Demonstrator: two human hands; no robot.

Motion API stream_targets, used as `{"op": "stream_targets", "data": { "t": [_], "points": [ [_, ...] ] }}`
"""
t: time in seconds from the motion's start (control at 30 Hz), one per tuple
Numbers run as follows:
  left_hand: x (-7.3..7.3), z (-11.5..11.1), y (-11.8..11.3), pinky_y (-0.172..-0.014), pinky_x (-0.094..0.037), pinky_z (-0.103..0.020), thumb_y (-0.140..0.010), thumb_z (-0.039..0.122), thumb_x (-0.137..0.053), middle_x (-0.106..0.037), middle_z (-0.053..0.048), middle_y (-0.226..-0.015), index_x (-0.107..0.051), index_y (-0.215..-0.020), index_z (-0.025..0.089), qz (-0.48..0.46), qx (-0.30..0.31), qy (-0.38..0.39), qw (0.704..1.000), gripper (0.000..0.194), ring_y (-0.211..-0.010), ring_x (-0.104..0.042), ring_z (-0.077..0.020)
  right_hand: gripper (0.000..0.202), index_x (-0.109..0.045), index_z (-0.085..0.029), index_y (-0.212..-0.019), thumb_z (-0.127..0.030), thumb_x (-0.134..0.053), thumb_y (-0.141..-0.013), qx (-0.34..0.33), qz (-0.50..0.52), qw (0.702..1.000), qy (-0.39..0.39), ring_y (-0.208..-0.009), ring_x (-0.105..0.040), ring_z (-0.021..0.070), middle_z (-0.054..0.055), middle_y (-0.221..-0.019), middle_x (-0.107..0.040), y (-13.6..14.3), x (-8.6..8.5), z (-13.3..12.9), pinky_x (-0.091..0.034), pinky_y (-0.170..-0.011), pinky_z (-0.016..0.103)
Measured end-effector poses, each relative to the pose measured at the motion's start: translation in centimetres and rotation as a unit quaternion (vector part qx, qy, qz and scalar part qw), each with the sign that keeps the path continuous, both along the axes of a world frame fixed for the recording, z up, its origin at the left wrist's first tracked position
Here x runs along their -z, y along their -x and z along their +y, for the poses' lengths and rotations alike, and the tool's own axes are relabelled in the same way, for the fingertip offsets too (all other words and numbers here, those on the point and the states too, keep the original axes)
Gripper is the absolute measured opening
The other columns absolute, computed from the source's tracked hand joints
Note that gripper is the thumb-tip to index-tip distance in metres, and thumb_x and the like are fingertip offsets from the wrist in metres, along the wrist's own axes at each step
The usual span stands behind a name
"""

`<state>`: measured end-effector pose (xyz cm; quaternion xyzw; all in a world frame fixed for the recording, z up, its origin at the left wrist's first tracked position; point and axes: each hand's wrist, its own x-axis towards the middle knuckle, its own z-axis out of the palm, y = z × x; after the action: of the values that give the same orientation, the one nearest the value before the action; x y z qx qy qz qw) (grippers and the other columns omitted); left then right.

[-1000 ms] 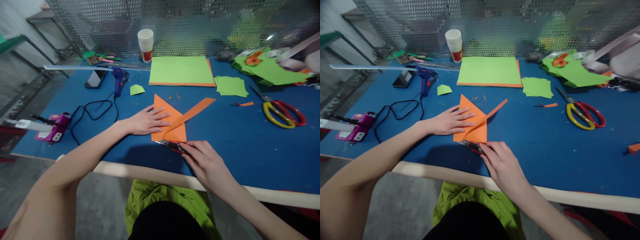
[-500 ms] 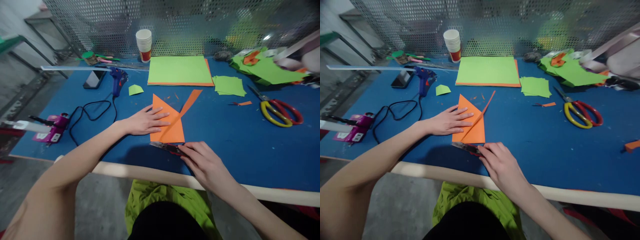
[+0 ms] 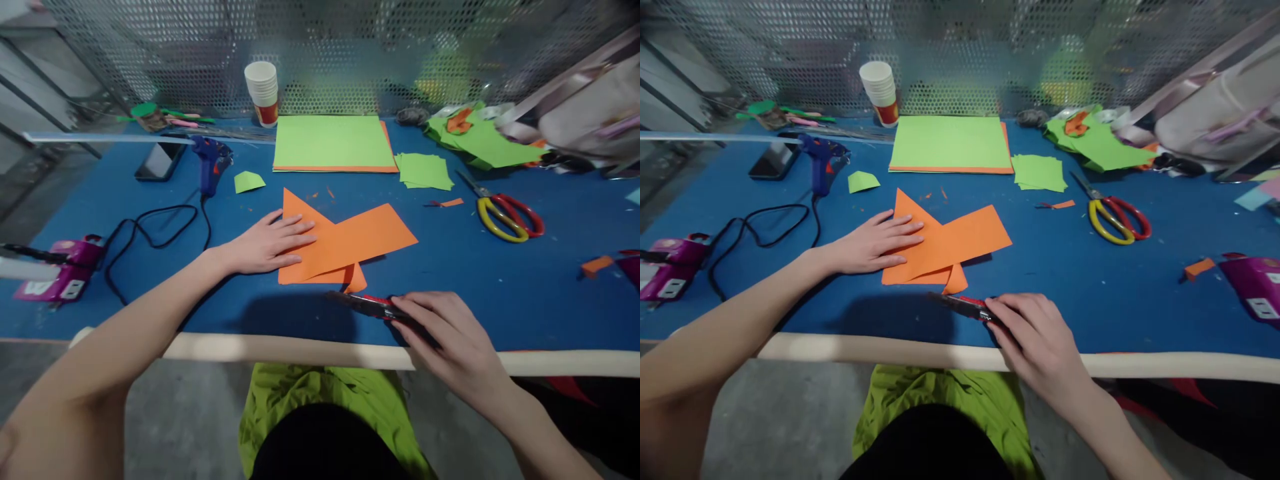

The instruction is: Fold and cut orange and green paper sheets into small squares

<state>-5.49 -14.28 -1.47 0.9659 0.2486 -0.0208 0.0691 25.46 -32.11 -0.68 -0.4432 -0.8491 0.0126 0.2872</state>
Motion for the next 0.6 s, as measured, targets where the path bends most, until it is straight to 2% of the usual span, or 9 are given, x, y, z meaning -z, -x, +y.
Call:
{"op": "stream_targets", "data": {
  "t": [0.17, 0.3, 0.37, 0.47, 0.53, 0.6],
  "points": [
    [-1.8, -1.4, -1.0, -0.12, -0.008, -0.049, -0.1, 0.054, -0.032, -0.034, -0.007, -0.158, -0.044, -0.145, 0.024, -0.029, -0.026, -0.006, 0.999, 0.056, -0.148, -0.026, -0.0244, 0.037, -0.057, -0.01, -0.118, 0.0, -0.063, -0.083, 0.005, -0.019, 0.998, -0.062, -0.088, -0.06, 0.0256, 0.016, -0.097, -0.065, 0.2, -0.2, 0.1, -0.049, -0.07, 0.039],
    [-2.5, -3.1, -2.1, -0.12, -0.014, -0.051, -0.093, 0.062, -0.043, -0.026, -0.01, -0.161, -0.034, -0.15, 0.023, -0.037, 0.006, 0.014, 0.999, 0.069, -0.148, -0.025, -0.0263, 0.033, -0.058, -0.012, -0.118, -0.006, -0.062, -0.086, 0.035, 0.016, 0.998, -0.048, -0.091, -0.062, 0.0246, 0.016, -0.1, -0.065, -0.5, -0.3, -0.1, -0.051, -0.074, 0.039],
    [-2.2, -3.6, -2.4, -0.119, -0.019, -0.049, -0.095, 0.056, -0.044, -0.023, -0.01, -0.162, -0.031, -0.151, 0.023, -0.024, 0.02, 0.021, 0.999, 0.067, -0.148, -0.024, -0.0256, 0.03, -0.058, -0.014, -0.119, -0.011, -0.06, -0.089, 0.056, 0.057, 0.997, -0.011, -0.092, -0.064, 0.0229, 0.015, -0.102, -0.066, -1.1, -0.2, -0.2, -0.053, -0.076, 0.037],
    [-1.5, -3.9, -2.7, -0.118, -0.024, -0.045, -0.098, 0.047, -0.041, -0.027, -0.009, -0.16, -0.035, -0.15, 0.024, -0.006, 0.027, 0.014, 1.0, 0.057, -0.146, -0.029, -0.0245, 0.023, -0.062, -0.018, -0.115, -0.019, -0.055, -0.093, 0.092, 0.126, 0.985, 0.074, -0.087, -0.068, 0.0195, 0.011, -0.099, -0.071, -2.2, -0.2, -0.3, -0.055, -0.073, 0.031],
    [-1.2, -3.9, -2.7, -0.117, -0.026, -0.046, -0.099, 0.046, -0.039, -0.033, -0.009, -0.158, -0.039, -0.148, 0.026, 0.002, 0.034, 0.0, 0.999, 0.053, -0.144, -0.034, -0.0259, 0.021, -0.066, -0.02, -0.108, -0.027, -0.052, -0.094, 0.134, 0.169, 0.964, 0.156, -0.078, -0.07, 0.018, 0.007, -0.09, -0.074, -2.7, -0.5, -0.4, -0.056, -0.069, 0.029],
    [-1.0, -3.8, -2.8, -0.115, -0.029, -0.047, -0.1, 0.046, -0.037, -0.038, -0.009, -0.156, -0.044, -0.145, 0.028, 0.002, 0.044, -0.019, 0.999, 0.049, -0.142, -0.038, -0.0276, 0.025, -0.068, -0.021, -0.104, -0.036, -0.051, -0.094, 0.185, 0.205, 0.929, 0.248, -0.071, -0.07, 0.0181, 0.004, -0.079, -0.074, -3.2, -1.0, -0.5, -0.056, -0.065, 0.029]
  ]
}}
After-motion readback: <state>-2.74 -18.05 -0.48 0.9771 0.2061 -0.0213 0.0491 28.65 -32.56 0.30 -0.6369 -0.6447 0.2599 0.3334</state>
